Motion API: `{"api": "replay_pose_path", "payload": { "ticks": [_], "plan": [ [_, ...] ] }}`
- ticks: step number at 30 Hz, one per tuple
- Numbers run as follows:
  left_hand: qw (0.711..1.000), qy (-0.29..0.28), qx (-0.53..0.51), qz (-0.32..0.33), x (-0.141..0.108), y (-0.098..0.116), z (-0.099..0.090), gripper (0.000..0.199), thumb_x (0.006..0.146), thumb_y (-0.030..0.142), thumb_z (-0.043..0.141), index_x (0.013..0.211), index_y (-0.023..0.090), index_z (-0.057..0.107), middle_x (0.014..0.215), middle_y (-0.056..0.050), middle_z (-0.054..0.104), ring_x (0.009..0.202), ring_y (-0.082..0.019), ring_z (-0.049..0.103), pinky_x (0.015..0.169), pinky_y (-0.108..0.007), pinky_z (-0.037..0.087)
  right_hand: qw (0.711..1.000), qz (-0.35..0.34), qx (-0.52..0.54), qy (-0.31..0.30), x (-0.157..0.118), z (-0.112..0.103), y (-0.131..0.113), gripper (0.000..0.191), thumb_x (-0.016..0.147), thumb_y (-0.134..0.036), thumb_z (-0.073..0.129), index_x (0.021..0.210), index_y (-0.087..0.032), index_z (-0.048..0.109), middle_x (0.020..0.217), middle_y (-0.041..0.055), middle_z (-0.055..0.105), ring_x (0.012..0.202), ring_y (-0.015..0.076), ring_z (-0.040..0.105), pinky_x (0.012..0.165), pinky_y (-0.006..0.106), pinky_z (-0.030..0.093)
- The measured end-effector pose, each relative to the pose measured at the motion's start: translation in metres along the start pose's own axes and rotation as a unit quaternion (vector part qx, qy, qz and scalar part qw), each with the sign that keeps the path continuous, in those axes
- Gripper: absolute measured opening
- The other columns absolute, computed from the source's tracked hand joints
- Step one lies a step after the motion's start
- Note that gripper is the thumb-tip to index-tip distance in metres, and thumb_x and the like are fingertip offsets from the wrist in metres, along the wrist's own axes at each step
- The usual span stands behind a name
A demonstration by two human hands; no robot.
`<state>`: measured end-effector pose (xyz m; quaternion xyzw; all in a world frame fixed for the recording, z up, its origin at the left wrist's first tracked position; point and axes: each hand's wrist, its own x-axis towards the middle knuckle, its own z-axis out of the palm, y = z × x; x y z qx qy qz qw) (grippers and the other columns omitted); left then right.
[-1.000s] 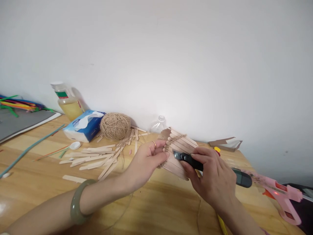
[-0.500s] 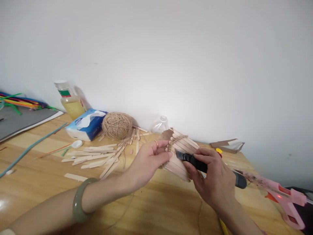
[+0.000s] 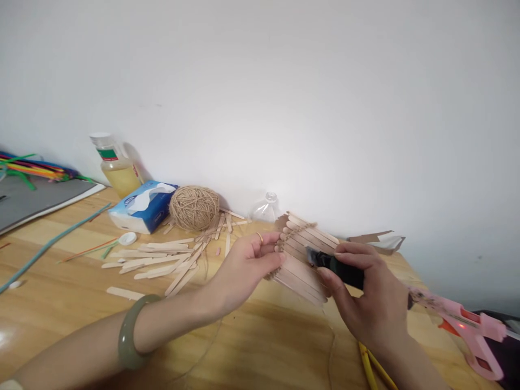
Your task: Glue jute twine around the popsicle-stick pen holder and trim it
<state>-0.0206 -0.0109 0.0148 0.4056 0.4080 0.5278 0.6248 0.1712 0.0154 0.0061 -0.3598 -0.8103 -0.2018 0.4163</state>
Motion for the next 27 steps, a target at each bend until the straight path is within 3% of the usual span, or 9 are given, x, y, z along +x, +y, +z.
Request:
{"api": "replay_pose_path", "payload": {
  "ticks": [4,9,22,27],
  "plan": [
    [1.000,-0.002,0.018,0.019,-0.003,0.008,0.000,0.029,0.068,0.018,0.066,0.097,0.012,0.063,0.076,-0.002,0.065,0.073,-0.015,0.058,0.069,-0.027,0.044,0.994,-0.086,-0.033,-0.050,0.004,-0.008,0.004,0.019,0.085,-0.034,0.057,0.089,-0.017,0.051,0.089,0.0096,0.063,0.074,0.0176,0.064,0.052,0.026,0.048],
    [0.997,0.019,0.060,0.048,-0.004,0.008,-0.004,0.030,0.068,0.017,0.067,0.098,0.013,0.065,0.084,-0.003,0.068,0.081,-0.018,0.060,0.072,-0.028,0.044,0.988,-0.132,-0.057,-0.048,0.007,-0.014,0.002,0.021,0.083,-0.034,0.060,0.086,-0.015,0.051,0.085,0.0085,0.063,0.071,0.0160,0.062,0.055,0.025,0.045],
    [0.990,-0.021,0.123,0.064,-0.006,0.004,-0.007,0.034,0.075,0.023,0.061,0.108,0.014,0.063,0.095,-0.005,0.069,0.091,-0.021,0.060,0.080,-0.032,0.045,0.989,-0.122,-0.059,-0.061,0.007,-0.014,-0.004,0.020,0.085,-0.036,0.056,0.084,-0.017,0.050,0.082,0.0072,0.063,0.069,0.0158,0.060,0.055,0.026,0.043],
    [0.986,-0.006,0.156,0.062,-0.007,0.006,-0.008,0.036,0.076,0.026,0.060,0.109,0.013,0.062,0.097,-0.006,0.069,0.093,-0.022,0.060,0.080,-0.032,0.045,0.991,-0.112,-0.053,-0.057,0.005,-0.014,-0.007,0.017,0.086,-0.032,0.055,0.084,-0.016,0.049,0.083,0.0087,0.063,0.070,0.0164,0.061,0.056,0.026,0.044]
  ]
}}
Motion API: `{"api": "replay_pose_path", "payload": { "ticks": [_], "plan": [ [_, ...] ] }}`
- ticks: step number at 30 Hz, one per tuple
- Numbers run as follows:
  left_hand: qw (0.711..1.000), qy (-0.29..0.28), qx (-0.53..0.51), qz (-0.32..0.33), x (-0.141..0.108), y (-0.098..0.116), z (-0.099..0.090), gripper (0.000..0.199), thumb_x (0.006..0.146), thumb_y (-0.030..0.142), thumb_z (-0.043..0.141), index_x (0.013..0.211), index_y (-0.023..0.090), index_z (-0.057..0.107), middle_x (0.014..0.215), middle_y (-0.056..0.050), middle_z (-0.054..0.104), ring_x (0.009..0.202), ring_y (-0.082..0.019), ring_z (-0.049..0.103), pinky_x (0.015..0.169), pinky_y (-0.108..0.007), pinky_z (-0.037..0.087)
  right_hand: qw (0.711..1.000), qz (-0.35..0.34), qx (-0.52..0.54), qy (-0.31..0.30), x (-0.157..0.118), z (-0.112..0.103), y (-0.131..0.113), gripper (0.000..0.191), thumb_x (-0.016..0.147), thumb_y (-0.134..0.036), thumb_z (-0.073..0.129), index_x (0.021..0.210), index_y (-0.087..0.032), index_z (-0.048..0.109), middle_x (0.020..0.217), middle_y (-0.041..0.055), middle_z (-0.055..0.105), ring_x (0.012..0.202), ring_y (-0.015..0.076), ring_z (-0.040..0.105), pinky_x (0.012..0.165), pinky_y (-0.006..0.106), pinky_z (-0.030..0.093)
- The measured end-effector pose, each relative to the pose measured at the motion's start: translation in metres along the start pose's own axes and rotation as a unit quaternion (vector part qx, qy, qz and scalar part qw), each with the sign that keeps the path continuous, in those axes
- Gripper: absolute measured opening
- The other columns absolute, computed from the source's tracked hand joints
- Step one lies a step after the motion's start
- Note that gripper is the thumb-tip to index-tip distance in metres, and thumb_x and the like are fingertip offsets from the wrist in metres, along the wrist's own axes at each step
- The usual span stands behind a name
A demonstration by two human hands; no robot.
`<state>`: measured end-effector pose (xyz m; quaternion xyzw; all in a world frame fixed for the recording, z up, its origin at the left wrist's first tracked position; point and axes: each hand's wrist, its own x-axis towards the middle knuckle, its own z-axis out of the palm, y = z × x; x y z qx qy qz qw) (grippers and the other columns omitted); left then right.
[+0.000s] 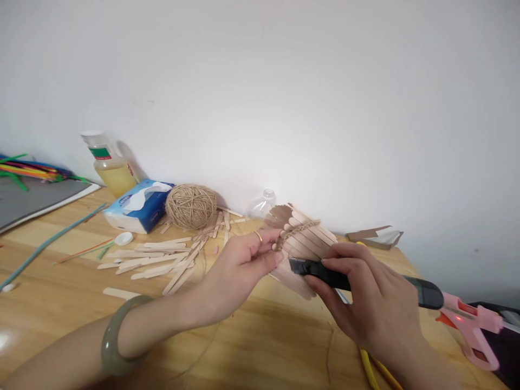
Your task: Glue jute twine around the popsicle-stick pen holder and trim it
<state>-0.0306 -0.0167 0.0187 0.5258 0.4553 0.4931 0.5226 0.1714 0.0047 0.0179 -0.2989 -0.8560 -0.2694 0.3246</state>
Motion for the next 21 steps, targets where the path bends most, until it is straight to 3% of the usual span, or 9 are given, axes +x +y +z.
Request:
{"api": "replay_pose_path", "payload": {
  "ticks": [4,9,14,21],
  "plan": [
    [1.000,0.012,0.017,0.005,-0.003,0.000,0.003,0.035,0.075,0.026,0.061,0.108,0.013,0.063,0.099,-0.006,0.068,0.092,-0.021,0.060,0.081,-0.031,0.045,1.000,0.008,-0.008,0.000,0.002,0.001,-0.005,0.019,0.088,-0.034,0.051,0.083,-0.017,0.049,0.082,0.0091,0.064,0.069,0.0160,0.062,0.055,0.026,0.043],
    [0.996,-0.060,-0.054,-0.025,-0.005,-0.004,0.009,0.030,0.077,0.024,0.058,0.105,0.013,0.063,0.078,-0.003,0.067,0.078,-0.018,0.061,0.068,-0.026,0.045,0.999,0.019,-0.015,0.021,0.005,0.005,-0.008,0.019,0.087,-0.035,0.053,0.084,-0.017,0.049,0.083,0.0089,0.064,0.070,0.0153,0.061,0.055,0.025,0.043],
    [0.994,-0.012,-0.107,-0.014,0.000,0.005,0.006,0.054,0.075,0.020,0.061,0.126,0.010,0.046,0.067,0.001,0.064,0.074,-0.017,0.062,0.069,-0.026,0.046,0.999,0.036,-0.034,0.022,0.002,0.003,0.001,0.019,0.085,-0.035,0.055,0.086,-0.016,0.051,0.084,0.0079,0.065,0.070,0.0152,0.062,0.055,0.024,0.043],
    [0.995,-0.006,-0.098,-0.018,-0.001,0.008,0.005,0.047,0.073,0.020,0.063,0.117,0.009,0.051,0.071,-0.002,0.066,0.075,-0.017,0.062,0.070,-0.026,0.045,0.999,0.028,-0.016,-0.012,0.002,-0.004,0.002,0.020,0.088,-0.038,0.050,0.086,-0.018,0.050,0.084,0.0074,0.065,0.071,0.0162,0.063,0.053,0.025,0.043]
  ]
}}
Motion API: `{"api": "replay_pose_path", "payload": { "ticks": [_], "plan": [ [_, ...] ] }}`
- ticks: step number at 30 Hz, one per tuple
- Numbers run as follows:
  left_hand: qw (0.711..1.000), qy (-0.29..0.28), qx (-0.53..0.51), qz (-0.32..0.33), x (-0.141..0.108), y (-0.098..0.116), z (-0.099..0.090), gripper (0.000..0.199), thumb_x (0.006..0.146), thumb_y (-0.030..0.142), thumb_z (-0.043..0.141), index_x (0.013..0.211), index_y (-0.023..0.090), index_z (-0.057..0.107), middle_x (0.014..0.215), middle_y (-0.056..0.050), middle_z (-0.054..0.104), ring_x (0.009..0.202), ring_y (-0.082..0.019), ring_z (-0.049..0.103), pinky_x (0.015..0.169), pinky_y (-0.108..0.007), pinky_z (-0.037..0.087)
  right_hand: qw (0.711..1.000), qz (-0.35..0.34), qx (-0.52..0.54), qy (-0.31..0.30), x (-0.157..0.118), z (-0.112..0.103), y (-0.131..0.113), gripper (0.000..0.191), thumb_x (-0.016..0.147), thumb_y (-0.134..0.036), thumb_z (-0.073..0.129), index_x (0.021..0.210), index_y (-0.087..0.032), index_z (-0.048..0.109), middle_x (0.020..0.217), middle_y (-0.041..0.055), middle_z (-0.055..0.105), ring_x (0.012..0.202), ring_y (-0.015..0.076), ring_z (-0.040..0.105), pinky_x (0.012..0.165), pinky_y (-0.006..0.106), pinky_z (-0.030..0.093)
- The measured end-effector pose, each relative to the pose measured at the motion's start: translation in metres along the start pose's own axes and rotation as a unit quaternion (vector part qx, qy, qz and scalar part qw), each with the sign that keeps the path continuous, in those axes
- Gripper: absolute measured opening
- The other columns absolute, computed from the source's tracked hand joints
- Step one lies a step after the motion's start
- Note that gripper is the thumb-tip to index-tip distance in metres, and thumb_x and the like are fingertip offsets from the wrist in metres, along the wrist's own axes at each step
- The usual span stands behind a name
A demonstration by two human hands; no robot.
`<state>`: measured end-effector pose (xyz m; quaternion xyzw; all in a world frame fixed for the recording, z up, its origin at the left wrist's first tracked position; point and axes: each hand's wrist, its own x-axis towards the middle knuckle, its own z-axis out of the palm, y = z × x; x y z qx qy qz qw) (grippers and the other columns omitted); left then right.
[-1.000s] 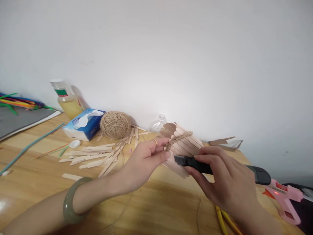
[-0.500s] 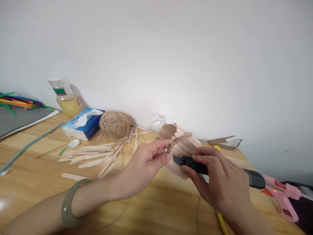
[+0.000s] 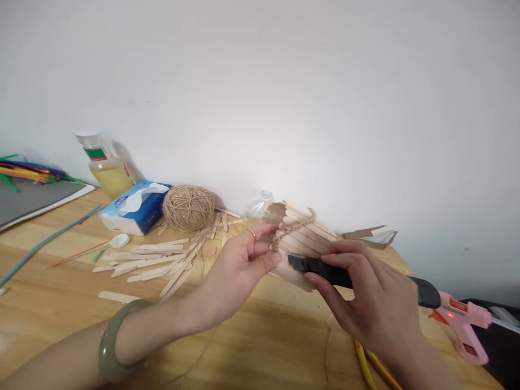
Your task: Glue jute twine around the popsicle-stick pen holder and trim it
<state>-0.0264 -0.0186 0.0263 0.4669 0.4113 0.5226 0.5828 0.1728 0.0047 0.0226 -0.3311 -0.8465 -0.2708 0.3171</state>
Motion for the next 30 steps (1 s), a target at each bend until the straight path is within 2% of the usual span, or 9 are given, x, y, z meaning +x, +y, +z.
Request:
{"api": "replay_pose_path", "payload": {
  "ticks": [6,14,19,22,25,30],
  "plan": [
    [1.000,-0.030,-0.003,-0.007,0.000,-0.002,0.001,0.029,0.076,0.022,0.060,0.102,0.010,0.054,0.082,-0.006,0.068,0.076,-0.016,0.060,0.072,-0.027,0.045,1.000,0.002,0.017,-0.014,0.001,0.001,-0.003,0.021,0.088,-0.038,0.049,0.085,-0.017,0.049,0.084,0.0078,0.064,0.068,0.0161,0.063,0.053,0.026,0.044],
    [0.998,-0.047,-0.036,-0.023,-0.003,-0.006,0.005,0.022,0.077,0.021,0.061,0.097,0.013,0.055,0.075,-0.001,0.067,0.073,-0.013,0.060,0.072,-0.024,0.045,1.000,0.014,0.004,0.012,0.001,0.004,-0.008,0.018,0.086,-0.035,0.053,0.085,-0.017,0.049,0.083,0.0078,0.065,0.067,0.0158,0.063,0.053,0.025,0.044],
    [0.997,-0.024,-0.066,-0.019,-0.004,-0.004,0.004,0.016,0.074,0.024,0.065,0.084,0.015,0.057,0.057,0.005,0.056,0.056,-0.010,0.052,0.062,-0.022,0.042,0.998,0.047,0.014,0.026,0.000,0.002,-0.003,0.020,0.087,-0.038,0.051,0.086,-0.018,0.049,0.085,0.0081,0.065,0.068,0.0169,0.064,0.050,0.025,0.045],
    [0.996,-0.034,-0.073,-0.029,-0.003,-0.002,0.003,0.019,0.073,0.026,0.066,0.085,0.015,0.057,0.057,0.005,0.056,0.055,-0.009,0.050,0.060,-0.022,0.040,0.999,0.019,0.037,0.007,0.001,-0.003,0.001,0.018,0.088,-0.037,0.050,0.086,-0.019,0.049,0.083,0.0066,0.065,0.070,0.0164,0.064,0.052,0.026,0.046],
    [0.998,-0.033,-0.045,-0.030,-0.003,-0.001,0.001,0.022,0.074,0.027,0.065,0.089,0.015,0.057,0.064,0.002,0.060,0.061,-0.011,0.053,0.064,-0.023,0.041,0.999,-0.019,0.035,-0.008,0.003,-0.006,0.003,0.017,0.087,-0.036,0.052,0.086,-0.019,0.050,0.082,0.0057,0.065,0.068,0.0152,0.063,0.055,0.026,0.045],
    [0.999,-0.030,-0.025,-0.032,-0.005,0.000,0.001,0.020,0.074,0.027,0.065,0.087,0.014,0.057,0.066,0.001,0.061,0.064,-0.012,0.053,0.066,-0.024,0.041,1.000,-0.021,0.000,-0.002,0.004,-0.006,0.001,0.018,0.086,-0.034,0.055,0.084,-0.017,0.050,0.082,0.0066,0.064,0.069,0.0158,0.062,0.055,0.025,0.042]
  ]
}}
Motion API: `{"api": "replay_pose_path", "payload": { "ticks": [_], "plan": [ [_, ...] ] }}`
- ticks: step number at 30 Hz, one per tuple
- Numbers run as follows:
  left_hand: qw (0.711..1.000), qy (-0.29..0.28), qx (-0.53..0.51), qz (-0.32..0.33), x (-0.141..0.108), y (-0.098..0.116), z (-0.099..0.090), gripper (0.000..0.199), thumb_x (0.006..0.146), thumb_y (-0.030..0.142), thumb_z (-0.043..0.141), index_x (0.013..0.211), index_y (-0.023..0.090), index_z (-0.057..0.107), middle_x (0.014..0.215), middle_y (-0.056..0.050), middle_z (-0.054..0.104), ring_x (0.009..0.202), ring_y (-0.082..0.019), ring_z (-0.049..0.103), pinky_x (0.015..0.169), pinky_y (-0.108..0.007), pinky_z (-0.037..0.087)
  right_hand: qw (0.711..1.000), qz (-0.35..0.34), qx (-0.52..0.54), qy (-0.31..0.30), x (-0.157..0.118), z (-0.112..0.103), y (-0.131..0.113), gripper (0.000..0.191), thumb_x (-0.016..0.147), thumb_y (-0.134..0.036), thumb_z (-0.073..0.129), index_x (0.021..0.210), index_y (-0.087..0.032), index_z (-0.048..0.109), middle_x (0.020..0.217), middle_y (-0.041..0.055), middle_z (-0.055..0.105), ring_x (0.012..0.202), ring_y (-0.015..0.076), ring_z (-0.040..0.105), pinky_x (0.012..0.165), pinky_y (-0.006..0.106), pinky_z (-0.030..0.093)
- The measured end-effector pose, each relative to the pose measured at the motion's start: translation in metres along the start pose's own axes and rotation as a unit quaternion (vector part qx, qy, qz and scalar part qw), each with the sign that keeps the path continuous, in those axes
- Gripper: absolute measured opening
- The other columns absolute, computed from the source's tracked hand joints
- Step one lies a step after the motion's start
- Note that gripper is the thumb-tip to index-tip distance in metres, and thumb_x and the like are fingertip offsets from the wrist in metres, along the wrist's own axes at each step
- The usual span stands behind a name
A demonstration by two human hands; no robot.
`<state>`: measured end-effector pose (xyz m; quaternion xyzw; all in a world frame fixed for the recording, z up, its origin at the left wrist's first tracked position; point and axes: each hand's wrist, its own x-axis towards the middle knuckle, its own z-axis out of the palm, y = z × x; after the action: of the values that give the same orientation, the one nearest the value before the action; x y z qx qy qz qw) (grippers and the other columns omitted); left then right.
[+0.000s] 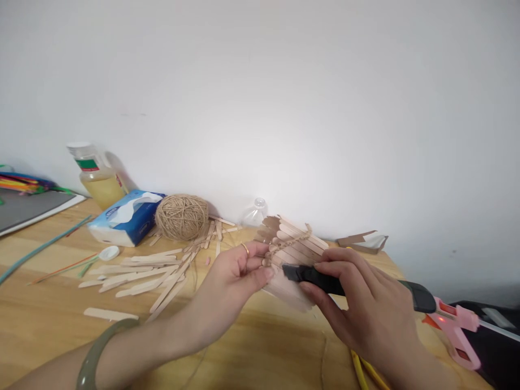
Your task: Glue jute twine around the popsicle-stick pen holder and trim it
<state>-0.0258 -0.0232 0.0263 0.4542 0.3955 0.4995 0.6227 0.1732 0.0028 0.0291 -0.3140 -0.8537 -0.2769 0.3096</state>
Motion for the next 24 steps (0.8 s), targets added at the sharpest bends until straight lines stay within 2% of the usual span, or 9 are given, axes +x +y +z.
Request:
{"api": "replay_pose_path", "payload": {
  "ticks": [4,8,14,20,24],
  "plan": [
    [1.000,-0.010,-0.020,-0.001,0.000,-0.004,0.000,0.018,0.076,0.028,0.063,0.087,0.015,0.057,0.062,0.003,0.056,0.060,-0.010,0.049,0.062,-0.023,0.038,1.000,0.010,-0.018,0.015,-0.001,0.002,-0.003,0.018,0.086,-0.034,0.054,0.084,-0.017,0.051,0.082,0.0076,0.064,0.071,0.0164,0.062,0.056,0.025,0.042],
    [1.000,0.007,-0.022,0.014,0.001,-0.009,0.000,0.019,0.076,0.028,0.063,0.088,0.015,0.057,0.055,0.006,0.047,0.054,-0.009,0.040,0.057,-0.022,0.034,0.998,0.027,-0.036,0.036,-0.001,0.004,-0.008,0.017,0.087,-0.034,0.052,0.084,-0.017,0.051,0.082,0.0079,0.065,0.069,0.0156,0.061,0.057,0.025,0.042],
    [0.997,0.015,-0.069,0.024,0.002,-0.010,0.003,0.022,0.072,0.029,0.067,0.086,0.015,0.057,0.060,0.003,0.053,0.055,-0.010,0.044,0.057,-0.023,0.035,0.996,0.054,-0.034,0.055,-0.001,0.010,-0.014,0.016,0.087,-0.033,0.052,0.086,-0.017,0.050,0.082,0.0080,0.066,0.067,0.0154,0.062,0.052,0.024,0.041],
    [0.996,0.017,-0.084,0.013,0.004,-0.012,0.001,0.020,0.072,0.026,0.067,0.086,0.015,0.057,0.056,0.004,0.052,0.054,-0.009,0.044,0.057,-0.022,0.036,0.987,0.134,0.087,0.033,-0.003,0.004,-0.009,0.018,0.089,-0.038,0.046,0.088,-0.020,0.048,0.087,0.0076,0.063,0.072,0.0163,0.064,0.054,0.024,0.048],
    [0.996,0.040,-0.069,0.034,0.009,-0.010,-0.005,0.018,0.071,0.022,0.068,0.086,0.014,0.061,0.064,0.002,0.060,0.061,-0.010,0.052,0.061,-0.022,0.040,0.971,0.170,0.159,0.045,-0.004,-0.003,0.001,0.018,0.090,-0.035,0.043,0.097,-0.019,0.049,0.086,0.0068,0.060,0.075,0.0157,0.061,0.059,0.025,0.050]
  ]
}}
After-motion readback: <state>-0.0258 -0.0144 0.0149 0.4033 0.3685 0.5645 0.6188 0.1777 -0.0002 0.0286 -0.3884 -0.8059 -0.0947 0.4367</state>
